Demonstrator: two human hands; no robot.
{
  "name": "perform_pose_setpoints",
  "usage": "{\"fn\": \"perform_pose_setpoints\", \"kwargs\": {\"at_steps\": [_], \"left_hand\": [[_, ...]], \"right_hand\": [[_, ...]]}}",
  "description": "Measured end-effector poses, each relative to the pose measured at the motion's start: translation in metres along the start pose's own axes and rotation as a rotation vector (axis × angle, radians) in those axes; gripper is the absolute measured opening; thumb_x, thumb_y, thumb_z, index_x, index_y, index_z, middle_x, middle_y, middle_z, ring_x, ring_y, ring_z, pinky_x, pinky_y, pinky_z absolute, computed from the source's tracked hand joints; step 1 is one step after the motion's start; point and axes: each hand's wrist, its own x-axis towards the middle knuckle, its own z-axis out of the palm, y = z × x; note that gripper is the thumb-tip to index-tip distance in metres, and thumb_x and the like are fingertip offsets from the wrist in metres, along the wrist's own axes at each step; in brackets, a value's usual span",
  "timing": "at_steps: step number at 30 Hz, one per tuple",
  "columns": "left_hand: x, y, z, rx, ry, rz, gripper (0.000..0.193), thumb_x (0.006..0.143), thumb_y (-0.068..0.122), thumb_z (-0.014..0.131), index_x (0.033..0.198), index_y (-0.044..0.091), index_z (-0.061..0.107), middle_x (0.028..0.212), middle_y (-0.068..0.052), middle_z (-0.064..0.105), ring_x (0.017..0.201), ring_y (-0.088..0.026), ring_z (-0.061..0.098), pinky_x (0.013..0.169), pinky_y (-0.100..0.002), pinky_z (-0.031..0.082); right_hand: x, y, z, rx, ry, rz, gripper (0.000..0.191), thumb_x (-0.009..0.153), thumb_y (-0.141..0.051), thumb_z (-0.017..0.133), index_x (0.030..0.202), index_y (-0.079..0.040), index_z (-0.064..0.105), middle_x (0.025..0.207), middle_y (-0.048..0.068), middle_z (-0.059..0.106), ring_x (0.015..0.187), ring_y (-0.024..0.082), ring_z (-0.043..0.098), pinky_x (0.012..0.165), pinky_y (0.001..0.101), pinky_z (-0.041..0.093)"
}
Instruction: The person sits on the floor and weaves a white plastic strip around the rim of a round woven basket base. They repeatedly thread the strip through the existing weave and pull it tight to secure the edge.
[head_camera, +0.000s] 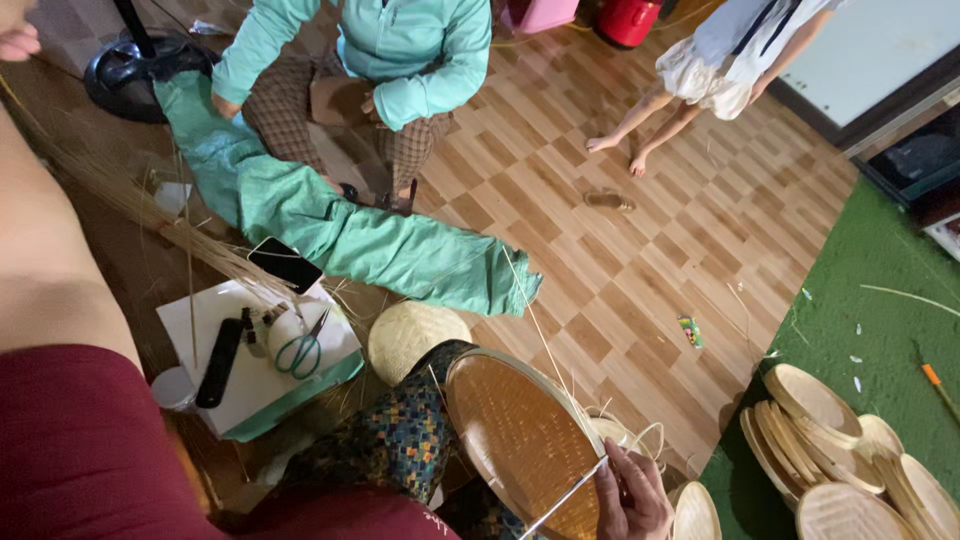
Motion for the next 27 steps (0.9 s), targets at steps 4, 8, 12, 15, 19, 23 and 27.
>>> {"fn": "perform_pose_setpoints", "kwargs": {"at_steps": [4, 8, 12, 15, 19, 23, 27], "left_hand": [[0.004, -0.002, 0.005, -0.035, 0.016, 0.013, 0.009, 0.097, 0.012, 0.065, 0.1, 0.004, 0.068, 0.097, -0.014, 0.075, 0.093, -0.027, 0.073, 0.083, -0.042, 0.062], [0.0, 0.02, 0.0, -0.128, 0.064, 0.065, 0.008, 0.099, 0.011, 0.065, 0.101, 0.004, 0.068, 0.099, -0.014, 0.074, 0.096, -0.028, 0.073, 0.086, -0.042, 0.062], [-0.078, 0.118, -0.039, -0.833, -0.02, 0.63, 0.007, 0.101, 0.01, 0.065, 0.103, 0.004, 0.068, 0.101, -0.014, 0.074, 0.098, -0.028, 0.073, 0.088, -0.042, 0.062], [-0.225, 0.206, -0.021, -1.267, -0.197, 1.759, 0.015, 0.102, 0.005, 0.067, 0.088, 0.01, 0.069, 0.102, -0.013, 0.074, 0.109, -0.028, 0.072, 0.1, -0.044, 0.061], [-0.423, 0.241, 0.056, -0.862, -0.705, 1.712, 0.044, 0.097, 0.035, 0.067, 0.119, -0.004, 0.07, 0.097, -0.019, 0.073, 0.083, -0.029, 0.073, 0.075, -0.041, 0.06], [-0.494, 0.249, 0.106, -1.126, -1.378, 1.288, 0.036, 0.107, 0.03, 0.061, 0.112, -0.005, 0.068, 0.09, -0.015, 0.074, 0.077, -0.02, 0.072, 0.07, -0.034, 0.06], [-0.504, 0.249, 0.114, -1.242, -1.78, 0.525, 0.027, 0.102, 0.022, 0.065, 0.106, -0.004, 0.067, 0.081, -0.01, 0.068, 0.062, -0.015, 0.064, 0.058, -0.031, 0.056]], "right_hand": [[0.005, -0.004, 0.002, -0.012, 0.02, -0.081, 0.03, 0.086, -0.005, 0.075, 0.116, -0.003, 0.076, 0.1, 0.011, 0.075, 0.078, 0.01, 0.067, 0.069, 0.0212, 0.051], [0.003, -0.01, 0.002, -0.017, 0.027, -0.065, 0.031, 0.085, -0.006, 0.077, 0.115, -0.004, 0.077, 0.098, 0.011, 0.074, 0.084, 0.012, 0.069, 0.069, 0.0222, 0.053], [0.008, -0.017, 0.004, -0.106, 0.016, 0.013, 0.03, 0.083, -0.007, 0.077, 0.114, -0.004, 0.078, 0.097, 0.011, 0.075, 0.071, 0.012, 0.063, 0.059, 0.0256, 0.049], [0.014, -0.021, 0.0, -0.132, 0.049, 0.032, 0.029, 0.084, -0.008, 0.079, 0.113, -0.006, 0.079, 0.096, 0.01, 0.074, 0.069, 0.013, 0.06, 0.058, 0.0265, 0.046], [0.011, -0.027, -0.01, -0.15, 0.024, -0.032, 0.028, 0.09, -0.008, 0.078, 0.117, -0.008, 0.076, 0.105, 0.008, 0.073, 0.079, 0.01, 0.066, 0.064, 0.0234, 0.052], [0.001, -0.031, -0.005, -0.164, 0.038, 0.008, 0.03, 0.086, -0.006, 0.08, 0.116, -0.007, 0.078, 0.101, 0.01, 0.073, 0.073, 0.013, 0.064, 0.065, 0.0269, 0.051], [0.0, -0.029, 0.0, -0.166, 0.035, 0.035, 0.031, 0.086, -0.006, 0.08, 0.117, -0.008, 0.078, 0.102, 0.011, 0.074, 0.073, 0.014, 0.065, 0.064, 0.027, 0.051]]}}
